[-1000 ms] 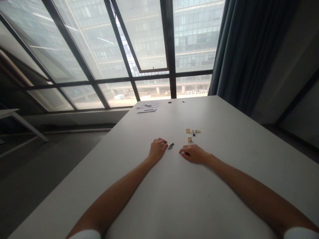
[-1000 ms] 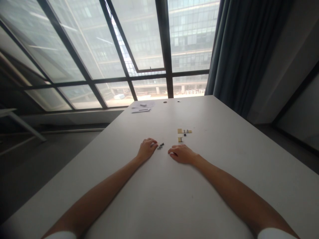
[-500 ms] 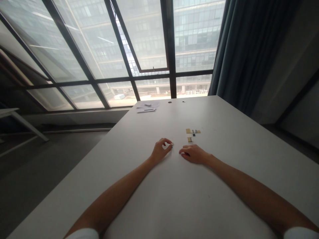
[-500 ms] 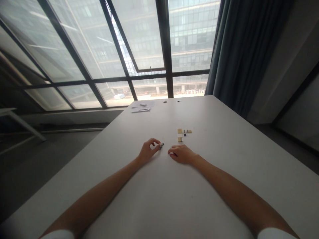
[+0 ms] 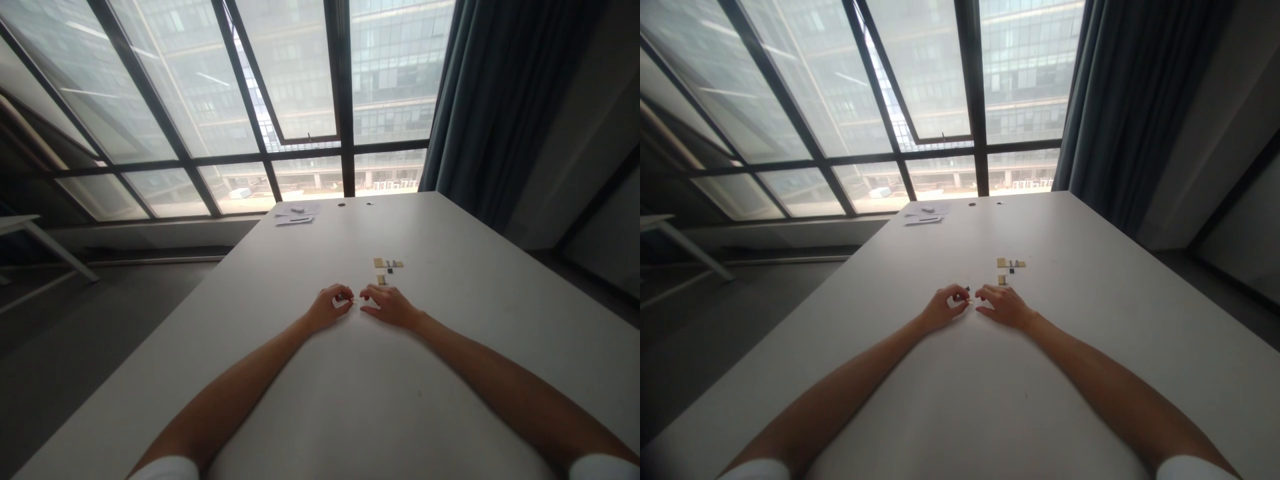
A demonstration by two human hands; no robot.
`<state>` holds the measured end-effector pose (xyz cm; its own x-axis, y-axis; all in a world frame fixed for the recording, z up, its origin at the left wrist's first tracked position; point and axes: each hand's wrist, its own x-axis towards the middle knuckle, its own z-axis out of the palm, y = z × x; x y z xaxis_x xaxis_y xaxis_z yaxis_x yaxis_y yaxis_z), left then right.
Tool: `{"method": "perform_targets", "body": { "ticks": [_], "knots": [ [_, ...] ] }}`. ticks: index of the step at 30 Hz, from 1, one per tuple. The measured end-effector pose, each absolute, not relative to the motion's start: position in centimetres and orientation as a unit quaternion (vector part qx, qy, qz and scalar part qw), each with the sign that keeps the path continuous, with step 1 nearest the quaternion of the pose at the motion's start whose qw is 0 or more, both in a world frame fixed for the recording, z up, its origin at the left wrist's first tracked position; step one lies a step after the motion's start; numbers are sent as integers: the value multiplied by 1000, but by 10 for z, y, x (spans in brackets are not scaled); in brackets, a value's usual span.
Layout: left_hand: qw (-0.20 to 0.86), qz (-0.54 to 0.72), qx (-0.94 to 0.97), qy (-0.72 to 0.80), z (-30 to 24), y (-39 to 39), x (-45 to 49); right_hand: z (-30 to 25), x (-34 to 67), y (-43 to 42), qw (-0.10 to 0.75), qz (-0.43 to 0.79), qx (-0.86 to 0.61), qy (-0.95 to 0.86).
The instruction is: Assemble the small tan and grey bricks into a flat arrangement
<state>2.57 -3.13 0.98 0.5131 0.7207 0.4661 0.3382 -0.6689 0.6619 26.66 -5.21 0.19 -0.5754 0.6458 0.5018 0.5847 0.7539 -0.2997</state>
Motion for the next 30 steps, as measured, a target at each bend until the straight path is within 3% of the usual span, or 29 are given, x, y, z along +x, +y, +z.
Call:
{"method": "perform_targets", "body": {
  "ticks": [24,30],
  "knots": [
    [271,322,861,286,13,-36,27,-2,263,-51,327,16,-270,-905],
    [215,334,877,270,13,-35,26,0,264,-51,339,9,-282,-898]
  ]
}}
